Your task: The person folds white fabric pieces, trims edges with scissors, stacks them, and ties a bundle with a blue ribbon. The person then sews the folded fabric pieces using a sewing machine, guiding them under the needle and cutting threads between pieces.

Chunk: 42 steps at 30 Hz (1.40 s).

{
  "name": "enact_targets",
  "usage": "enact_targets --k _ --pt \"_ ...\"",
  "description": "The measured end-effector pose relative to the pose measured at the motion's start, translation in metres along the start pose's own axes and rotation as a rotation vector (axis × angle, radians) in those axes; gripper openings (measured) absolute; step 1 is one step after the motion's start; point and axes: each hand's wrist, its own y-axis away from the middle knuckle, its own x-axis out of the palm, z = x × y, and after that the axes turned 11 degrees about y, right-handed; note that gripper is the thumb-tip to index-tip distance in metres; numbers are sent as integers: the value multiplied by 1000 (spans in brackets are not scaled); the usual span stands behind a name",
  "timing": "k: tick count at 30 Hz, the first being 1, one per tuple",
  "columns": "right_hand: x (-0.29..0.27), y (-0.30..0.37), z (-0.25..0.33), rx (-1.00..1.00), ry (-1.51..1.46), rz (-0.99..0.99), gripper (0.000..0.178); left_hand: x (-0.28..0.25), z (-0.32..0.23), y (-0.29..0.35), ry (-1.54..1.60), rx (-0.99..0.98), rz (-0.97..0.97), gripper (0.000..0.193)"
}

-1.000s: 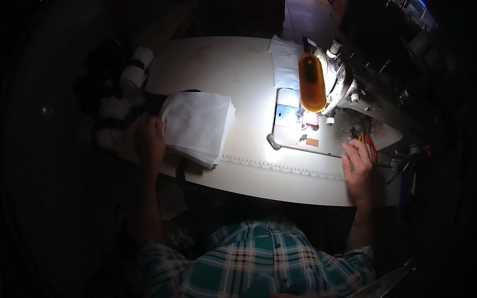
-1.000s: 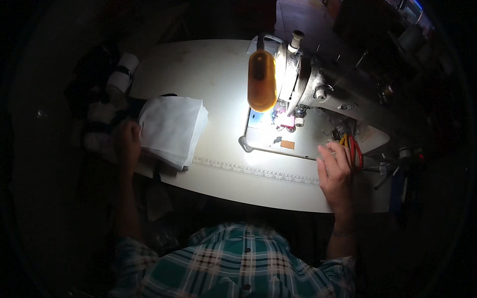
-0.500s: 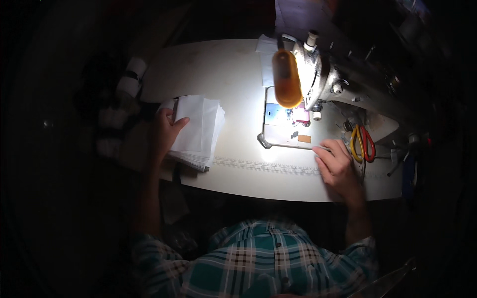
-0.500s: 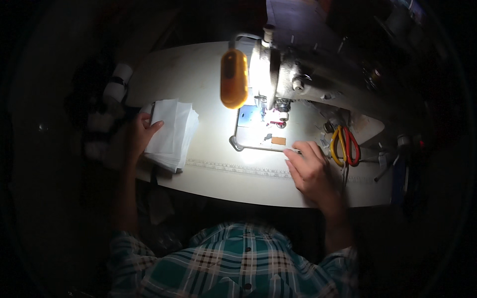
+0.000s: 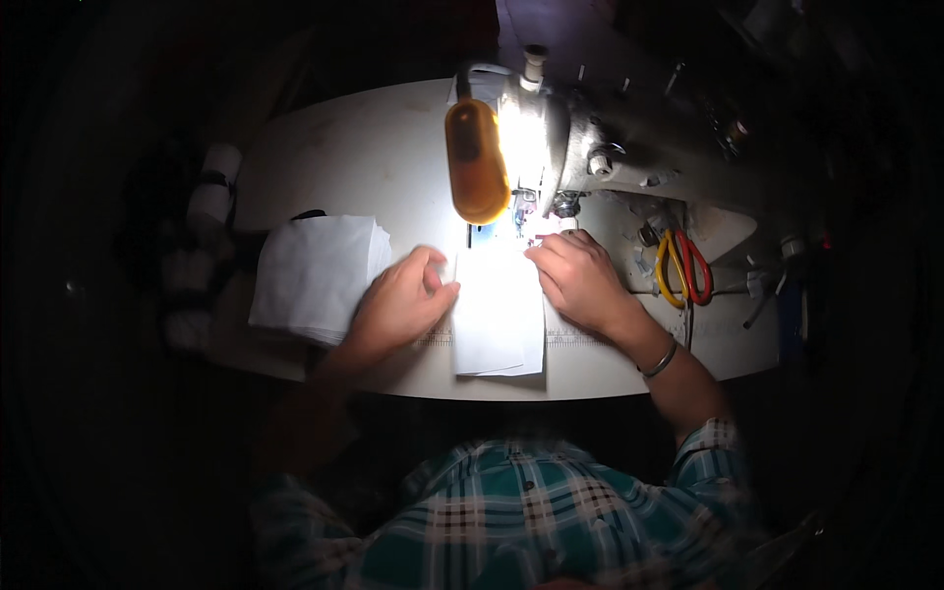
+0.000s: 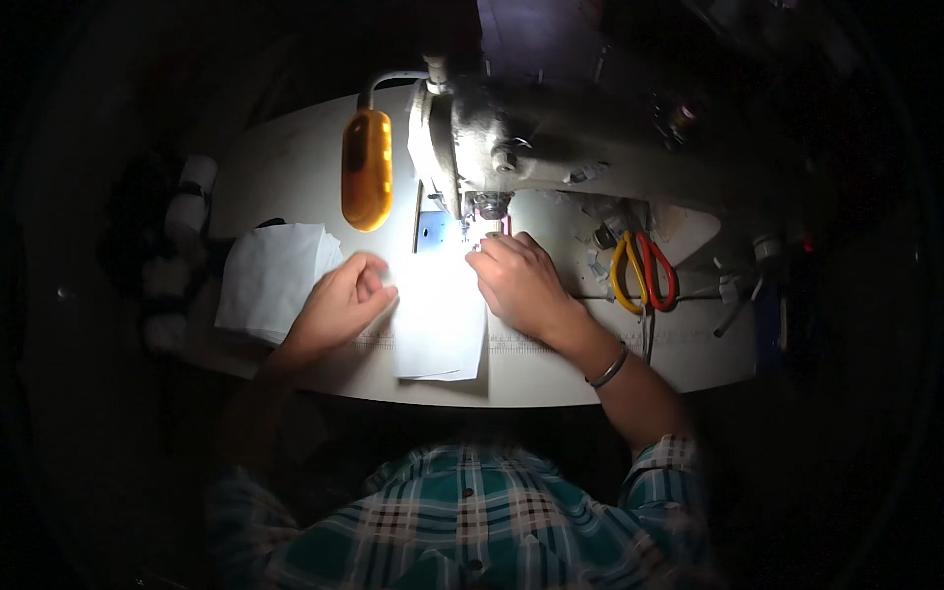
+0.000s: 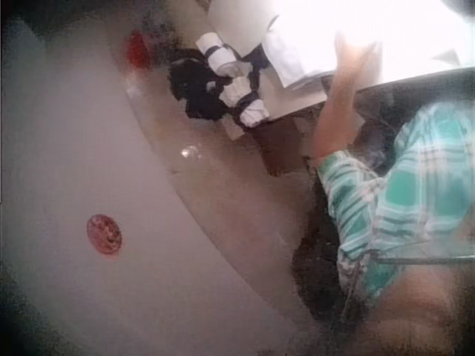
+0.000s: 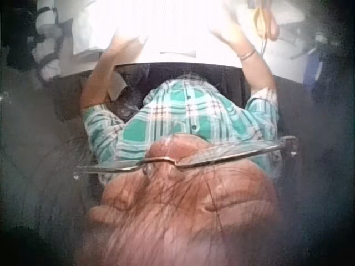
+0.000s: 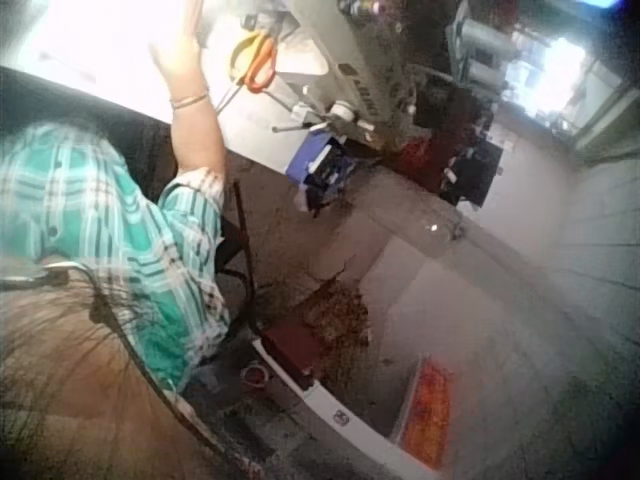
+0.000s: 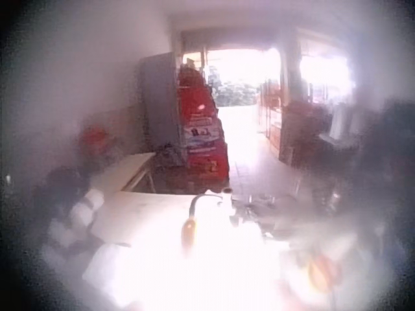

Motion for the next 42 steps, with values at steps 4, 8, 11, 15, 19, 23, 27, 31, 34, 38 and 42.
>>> enact_targets --k 4,8,11,15,19,23,27,31,34,38,42 --pt "2 9 -3 5 34 -11 21 12 4 -35 -147 497 -207 30" --pt "-5 12 -10 -6 -50 3 24 44 2 -46 -144 493 -260 29" --pt "-6 14 -11 -30 -103 44 28 53 12 -41 -83 421 -280 28" --pt "1 13 -5 -70 -63 102 31 39 25 -44 -80 257 -223 30" --pt "4 11 -3 -102 -44 112 32 34 23 -46 -2 199 -208 25" --pt "5 14 -1 -112 -25 90 31 28 24 -42 4 371 -273 12" --pt "5 13 1 -125 1 83 30 22 7 -44 472 346 -66 13" --pt "3 11 1 -146 34 149 27 50 7 -63 457 299 -50 17" --pt "7 16 1 -124 19 139 27 64 9 -67 43 258 -212 18" --pt "7 18 -1 -131 7 107 29 65 7 -67 39 249 -229 17" --pt "7 19 -4 -114 -2 106 30 63 3 -67 86 185 -201 16"
